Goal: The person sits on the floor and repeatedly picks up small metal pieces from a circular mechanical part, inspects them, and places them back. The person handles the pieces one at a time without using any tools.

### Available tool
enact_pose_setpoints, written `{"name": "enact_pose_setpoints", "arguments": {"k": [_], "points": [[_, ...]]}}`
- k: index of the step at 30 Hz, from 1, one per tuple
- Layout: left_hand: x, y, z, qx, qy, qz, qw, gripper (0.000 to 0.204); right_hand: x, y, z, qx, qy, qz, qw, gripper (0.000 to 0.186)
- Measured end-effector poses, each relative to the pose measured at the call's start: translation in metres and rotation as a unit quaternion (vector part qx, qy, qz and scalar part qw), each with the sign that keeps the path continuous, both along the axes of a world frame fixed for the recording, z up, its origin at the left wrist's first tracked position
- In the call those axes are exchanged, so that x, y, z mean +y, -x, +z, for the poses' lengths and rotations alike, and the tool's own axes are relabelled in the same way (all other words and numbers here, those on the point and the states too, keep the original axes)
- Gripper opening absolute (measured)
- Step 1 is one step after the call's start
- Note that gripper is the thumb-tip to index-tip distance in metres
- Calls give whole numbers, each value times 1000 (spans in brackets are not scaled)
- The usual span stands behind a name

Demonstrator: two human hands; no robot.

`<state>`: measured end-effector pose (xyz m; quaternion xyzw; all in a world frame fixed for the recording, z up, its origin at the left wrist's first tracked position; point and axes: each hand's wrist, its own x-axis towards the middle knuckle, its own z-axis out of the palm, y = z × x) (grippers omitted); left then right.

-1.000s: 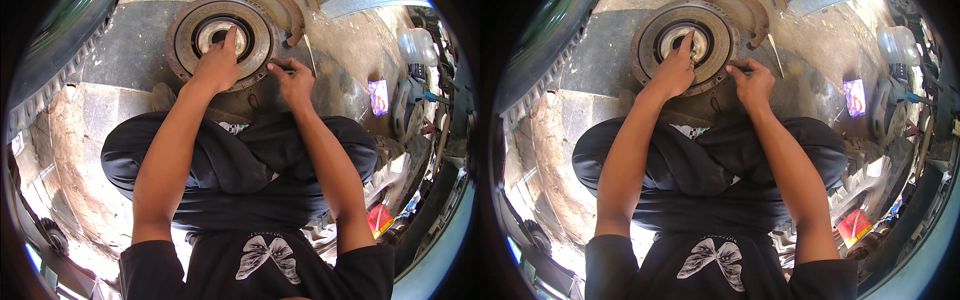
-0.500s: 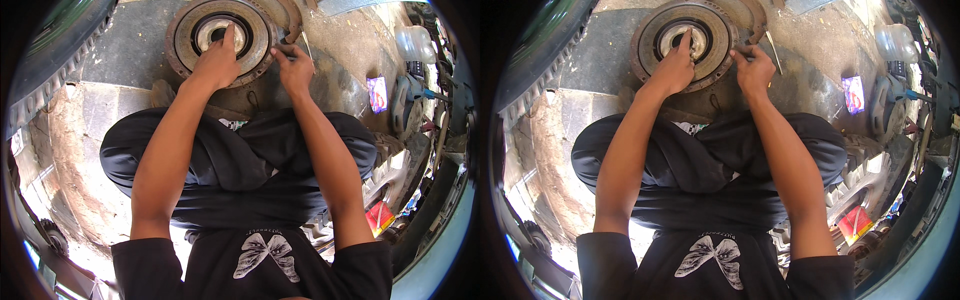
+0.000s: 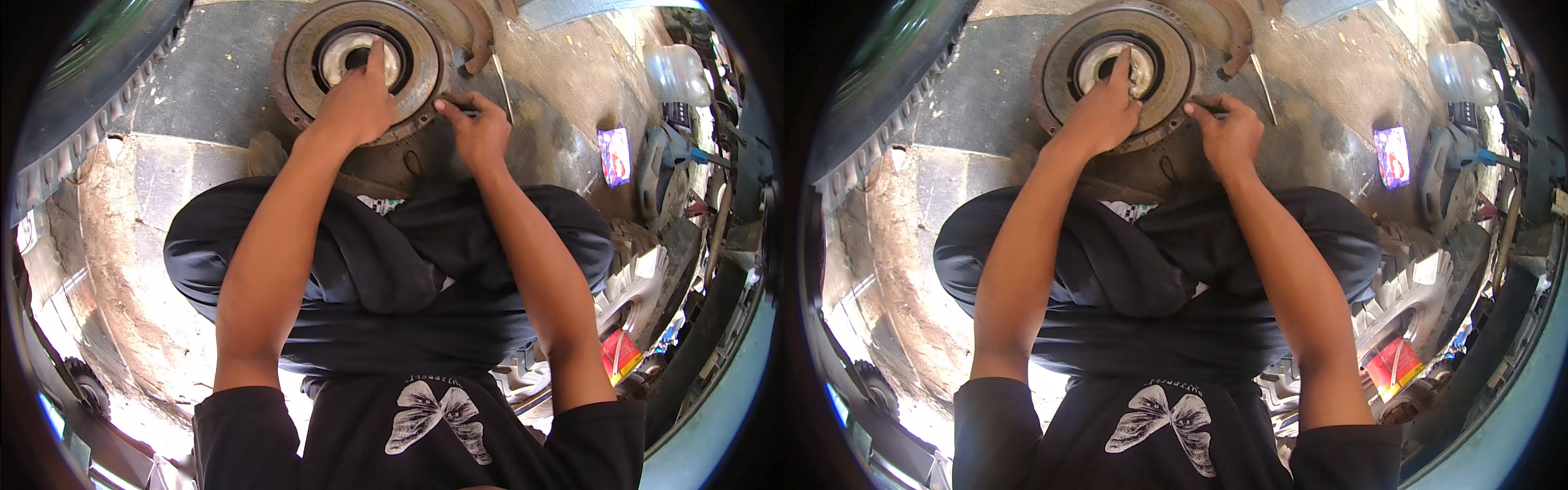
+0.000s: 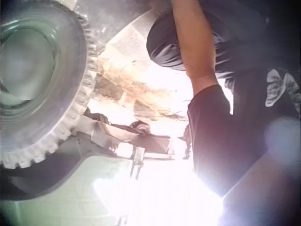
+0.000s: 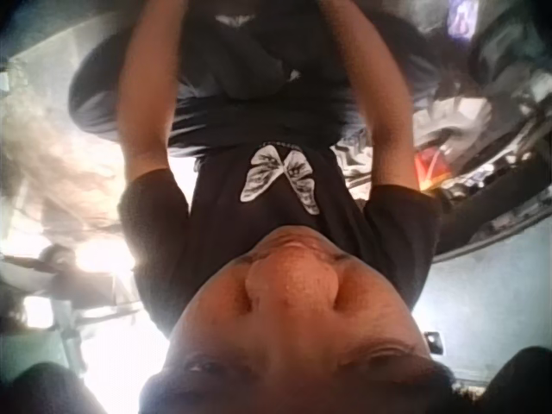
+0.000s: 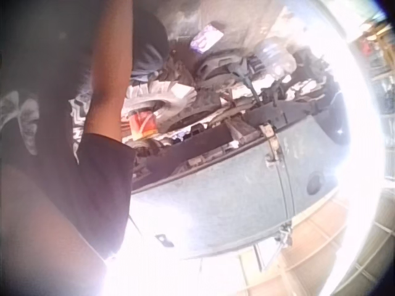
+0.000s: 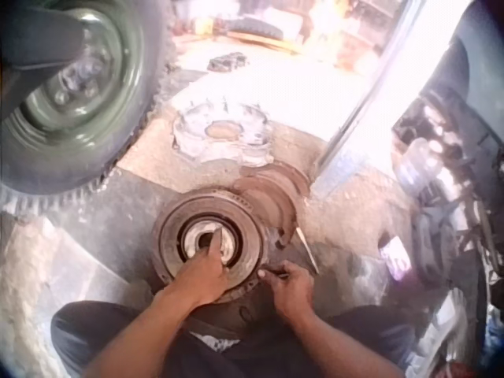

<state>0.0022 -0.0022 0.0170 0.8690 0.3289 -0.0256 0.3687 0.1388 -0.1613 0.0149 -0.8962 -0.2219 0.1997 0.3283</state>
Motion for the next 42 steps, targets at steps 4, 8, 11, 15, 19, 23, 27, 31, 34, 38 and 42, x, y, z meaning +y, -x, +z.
{"name": "enact_pose_setpoints", "arguments": {"k": [4,8,11,15,19,23,27,31,34,38,42], "points": [[-2,3,0,-11,-5,-6,1000,86,6,1,-13,-60,-81,-9,995,28],[-1,2,-1,7,-6,-4,1000,87,13,-7,-18,-67,-73,-13,995,28],[0,-2,7,32,10,-4,999,86,22,-15,-10,-86,-67,-21,994,27],[-1,2,-1,7,-8,-8,1000,85,5,-2,-19,-65,-70,-7,995,29],[0,-2,6,17,3,-10,1000,84,24,-14,-17,-96,-105,-2,990,29],[-2,8,-13,-37,-26,-4,999,83,14,-3,-21,-77,-56,-20,995,29],[-1,-1,-1,2,-14,-15,1000,82,11,-9,-16,-47,-72,-29,996,30],[-2,2,1,3,-11,-11,1000,82,18,-14,-23,-77,-101,-24,992,29],[-1,5,-11,-28,-27,-8,999,84,1,1,-21,-45,-59,29,997,30],[-1,-3,4,1,-1,-12,1000,83,10,-16,-24,-78,-76,15,994,30],[-3,5,-9,-29,-18,-4,999,82,2,1,-14,-51,-30,8,998,31]]}}
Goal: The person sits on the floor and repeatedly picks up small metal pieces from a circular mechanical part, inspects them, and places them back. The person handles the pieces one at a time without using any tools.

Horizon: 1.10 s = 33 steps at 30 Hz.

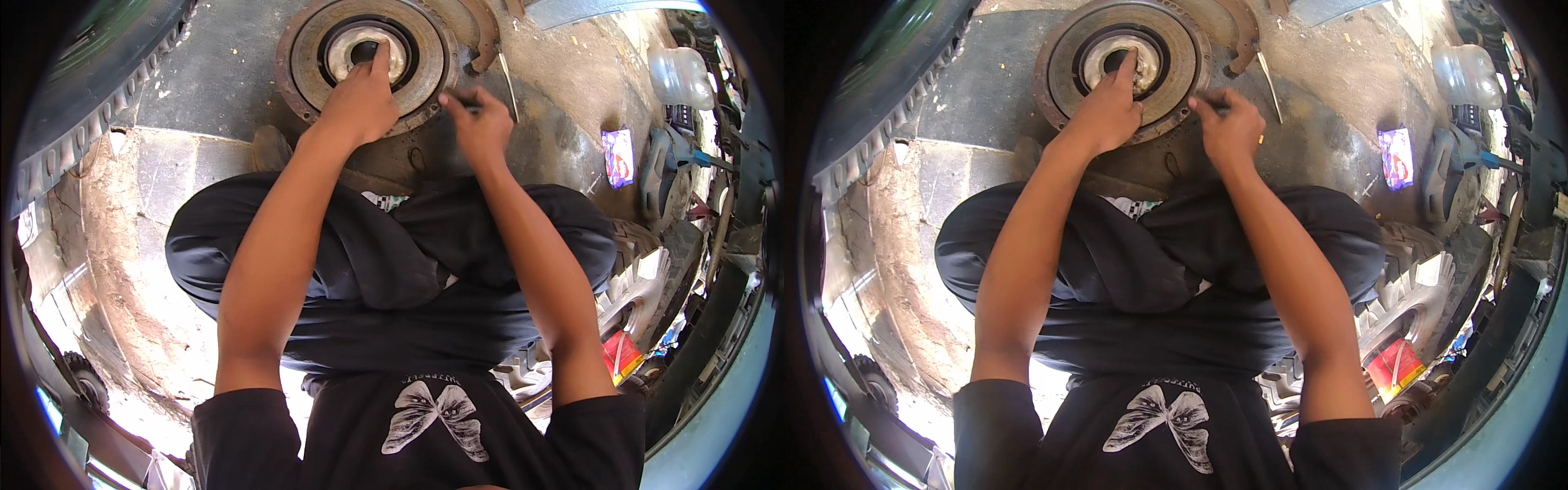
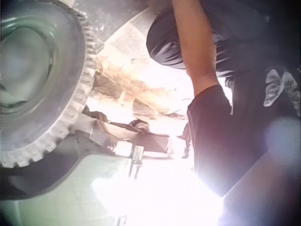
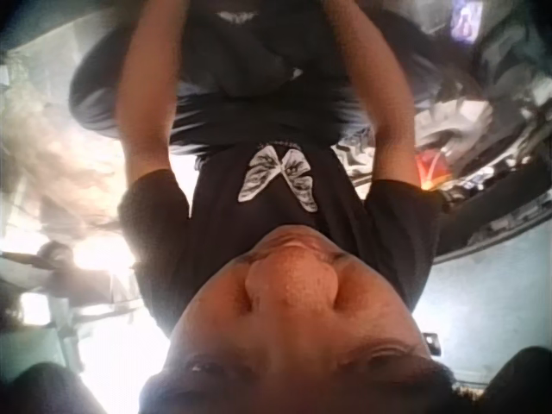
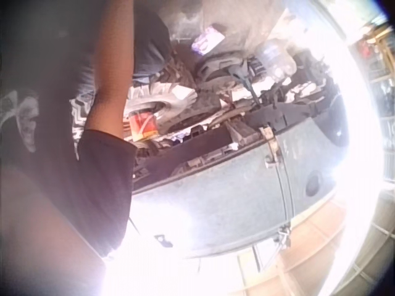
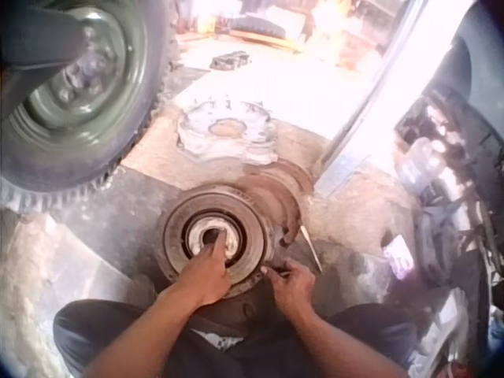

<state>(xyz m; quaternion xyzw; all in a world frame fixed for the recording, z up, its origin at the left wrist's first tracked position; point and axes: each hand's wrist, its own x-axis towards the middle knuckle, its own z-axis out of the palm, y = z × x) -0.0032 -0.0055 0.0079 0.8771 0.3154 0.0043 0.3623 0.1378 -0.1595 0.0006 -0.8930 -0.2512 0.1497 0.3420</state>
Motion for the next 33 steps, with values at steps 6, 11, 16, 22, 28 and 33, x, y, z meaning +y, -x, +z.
{"name": "enact_pose_setpoints", "arguments": {"k": [6,11,16,22,28,33], "points": [[5,-7,14,43,11,-11,999,81,11,-12,-9,-62,-48,6,997,30],[4,-1,-4,12,-13,-17,1000,78,-2,5,-8,-46,-14,30,998,28],[5,-7,6,33,2,-19,999,78,13,-6,-7,-85,-69,21,994,27],[0,-3,-1,11,-9,-10,1000,78,0,5,-2,-97,-38,56,993,25],[0,-1,-2,20,-17,-13,1000,79,0,4,-11,-102,-48,51,992,23],[3,-7,3,36,0,-14,999,78,5,0,-6,-76,-73,53,993,26]]}}
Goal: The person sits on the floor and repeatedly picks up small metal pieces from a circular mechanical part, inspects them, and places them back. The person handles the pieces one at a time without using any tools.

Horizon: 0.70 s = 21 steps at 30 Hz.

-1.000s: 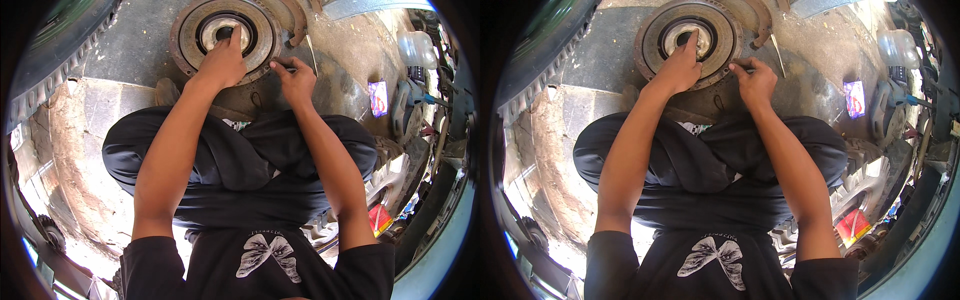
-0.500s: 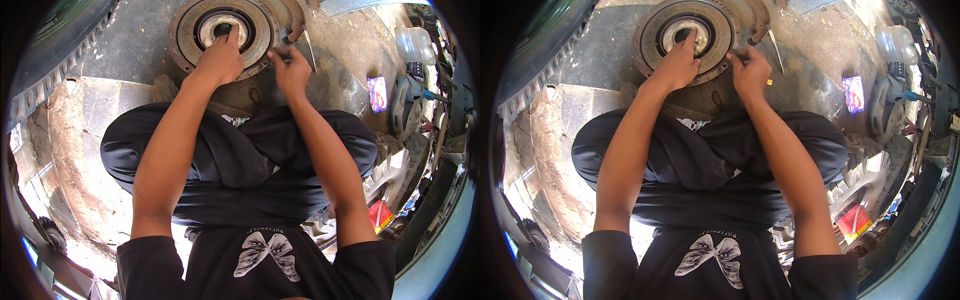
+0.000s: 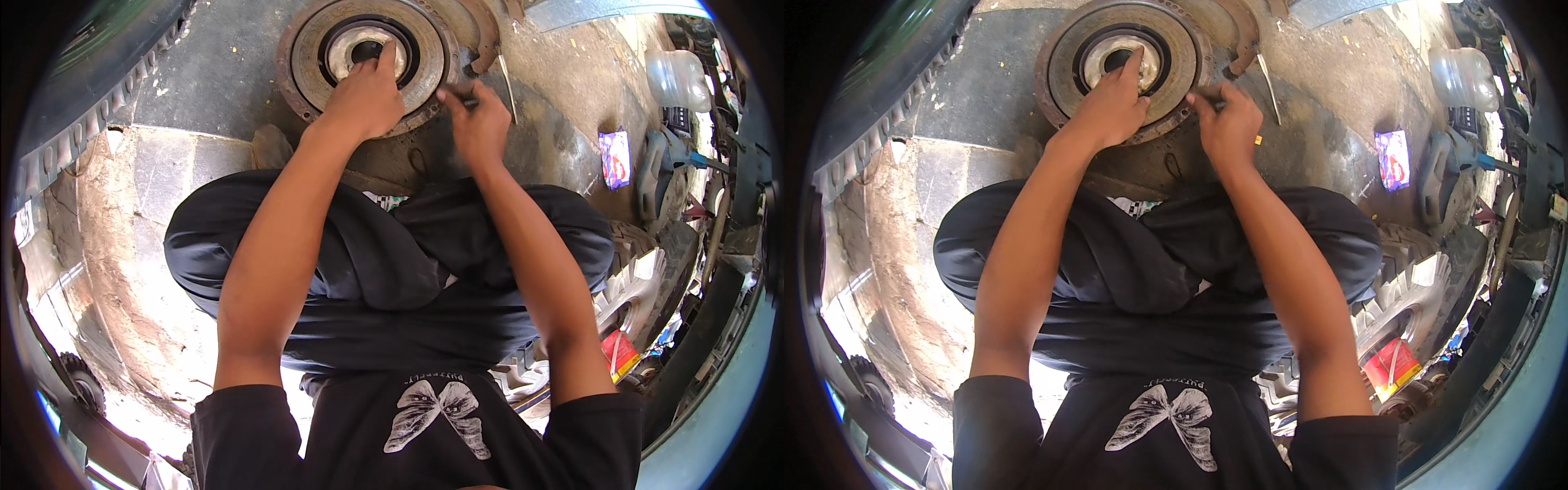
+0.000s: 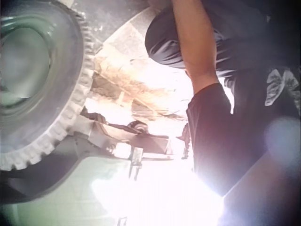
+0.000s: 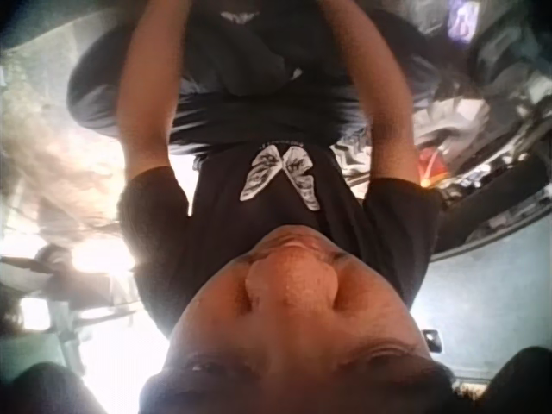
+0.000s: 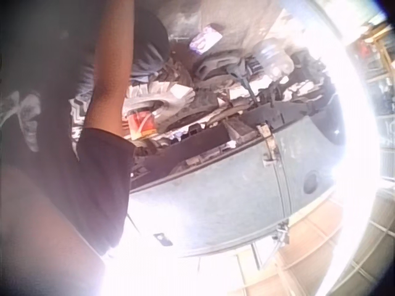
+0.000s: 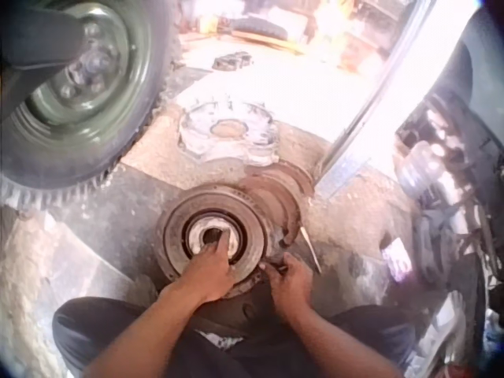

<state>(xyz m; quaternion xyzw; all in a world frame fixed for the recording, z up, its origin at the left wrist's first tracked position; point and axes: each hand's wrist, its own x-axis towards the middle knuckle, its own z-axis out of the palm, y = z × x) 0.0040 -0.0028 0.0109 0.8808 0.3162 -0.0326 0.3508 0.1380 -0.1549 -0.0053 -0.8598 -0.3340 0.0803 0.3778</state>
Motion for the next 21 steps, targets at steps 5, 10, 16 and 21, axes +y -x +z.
{"name": "enact_pose_setpoints", "arguments": {"k": [5,10,16,21], "points": [[-1,7,-3,-2,-10,1,1000,78,-2,13,3,8,19,-20,1000,26],[-1,0,2,-10,-13,-1,1000,79,8,-9,-2,-7,19,-27,999,29],[0,3,0,-10,-14,0,1000,79,4,-3,3,35,14,-17,999,27],[-3,5,0,-9,-16,-1,1000,79,10,-11,3,82,13,-57,995,29]]}}
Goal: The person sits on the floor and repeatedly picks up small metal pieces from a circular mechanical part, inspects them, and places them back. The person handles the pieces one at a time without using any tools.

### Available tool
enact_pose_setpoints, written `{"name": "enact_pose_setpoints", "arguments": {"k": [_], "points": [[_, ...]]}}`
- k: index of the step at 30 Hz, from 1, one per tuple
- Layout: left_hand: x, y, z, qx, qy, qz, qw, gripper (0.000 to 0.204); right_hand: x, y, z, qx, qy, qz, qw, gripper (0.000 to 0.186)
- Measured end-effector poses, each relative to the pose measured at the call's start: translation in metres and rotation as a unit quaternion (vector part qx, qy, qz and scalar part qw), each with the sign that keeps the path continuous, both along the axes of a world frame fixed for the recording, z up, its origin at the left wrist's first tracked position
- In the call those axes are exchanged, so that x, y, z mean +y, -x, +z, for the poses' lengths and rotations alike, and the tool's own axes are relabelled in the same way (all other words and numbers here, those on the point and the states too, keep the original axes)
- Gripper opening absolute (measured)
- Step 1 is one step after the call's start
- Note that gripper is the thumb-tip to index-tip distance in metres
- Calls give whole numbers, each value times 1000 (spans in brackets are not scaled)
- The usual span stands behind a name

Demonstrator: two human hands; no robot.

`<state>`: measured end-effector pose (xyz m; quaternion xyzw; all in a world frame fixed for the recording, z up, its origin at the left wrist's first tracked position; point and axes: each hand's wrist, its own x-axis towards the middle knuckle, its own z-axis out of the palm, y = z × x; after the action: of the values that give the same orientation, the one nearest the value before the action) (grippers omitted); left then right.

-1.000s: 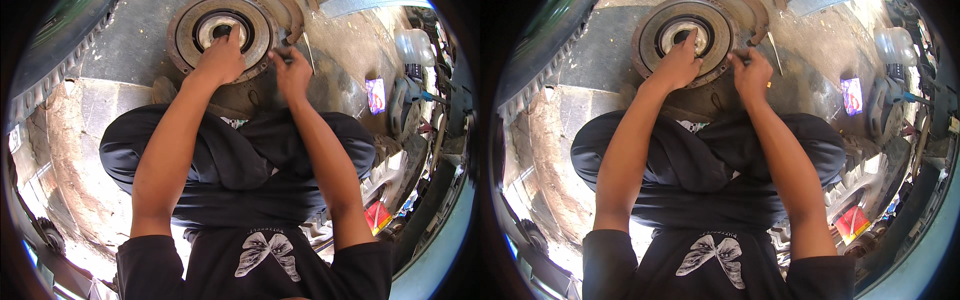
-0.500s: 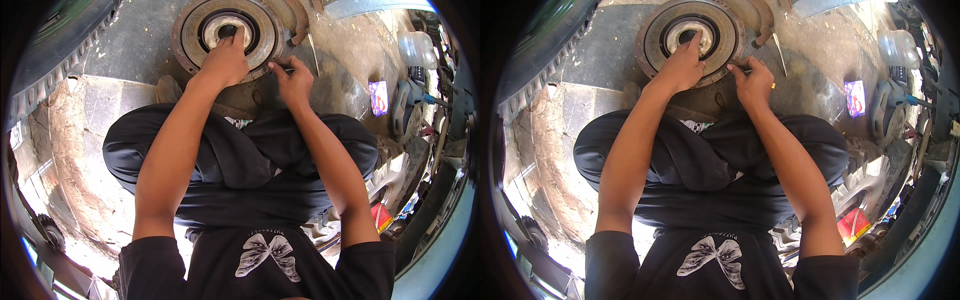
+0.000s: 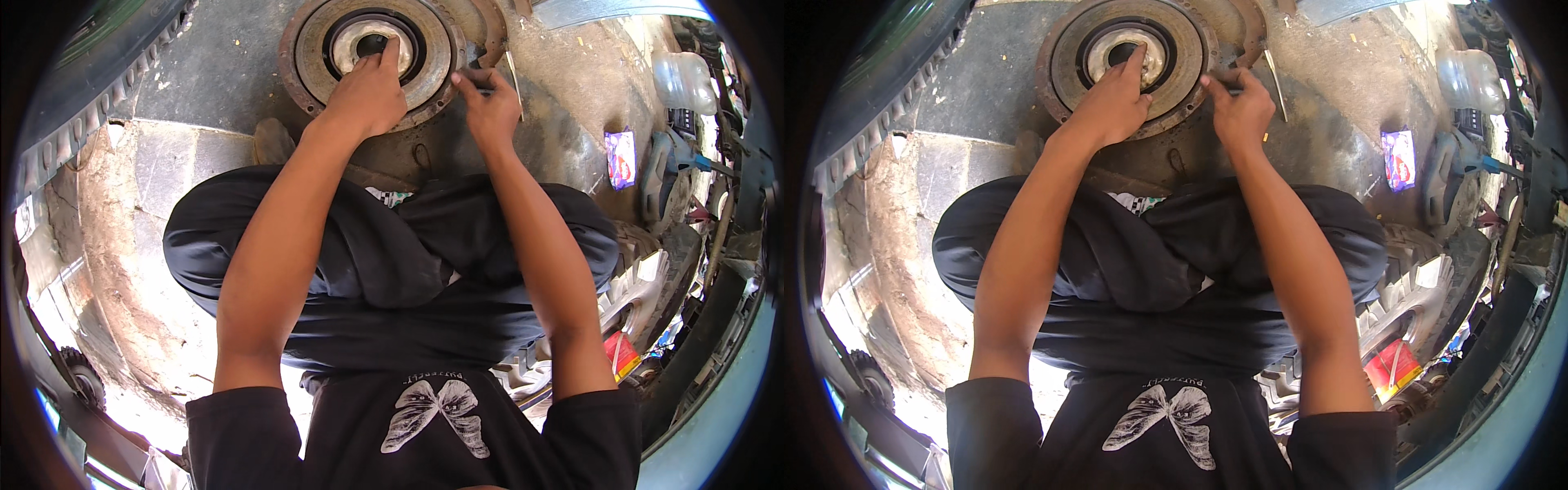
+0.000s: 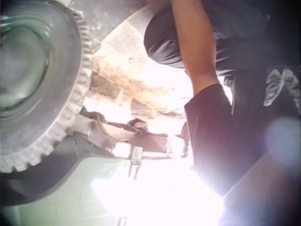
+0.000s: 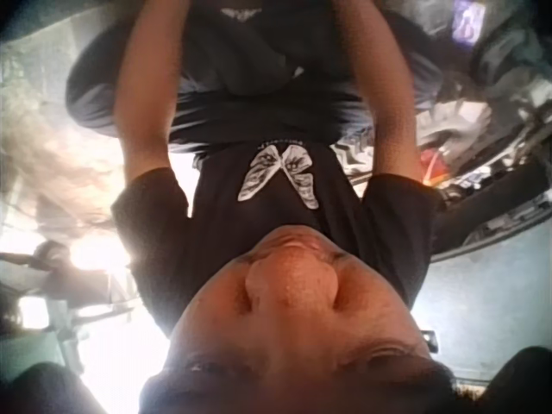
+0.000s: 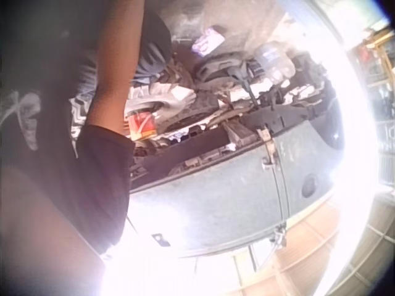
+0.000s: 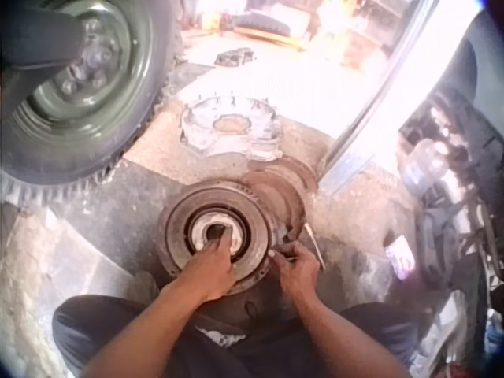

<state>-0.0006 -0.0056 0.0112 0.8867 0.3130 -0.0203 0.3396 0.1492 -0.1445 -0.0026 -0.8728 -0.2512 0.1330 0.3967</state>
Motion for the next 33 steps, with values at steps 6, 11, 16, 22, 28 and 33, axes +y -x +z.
{"name": "enact_pose_setpoints", "arguments": {"k": [6,11,16,22,28,33], "points": [[2,-5,2,13,16,-1,1000,79,-8,-1,2,5,22,37,999,32],[2,2,-5,-1,9,-6,1000,79,-12,10,3,-4,36,34,999,33],[2,-5,3,10,18,-4,1000,79,-6,0,9,27,54,-8,998,33],[1,-1,-1,1,0,-6,1000,80,-15,6,-6,57,40,-5,998,34],[3,-3,-1,7,16,-5,1000,80,1,-5,-6,21,4,-35,999,32],[1,-4,0,7,9,4,1000,79,-13,6,-5,8,-3,6,1000,32]]}}
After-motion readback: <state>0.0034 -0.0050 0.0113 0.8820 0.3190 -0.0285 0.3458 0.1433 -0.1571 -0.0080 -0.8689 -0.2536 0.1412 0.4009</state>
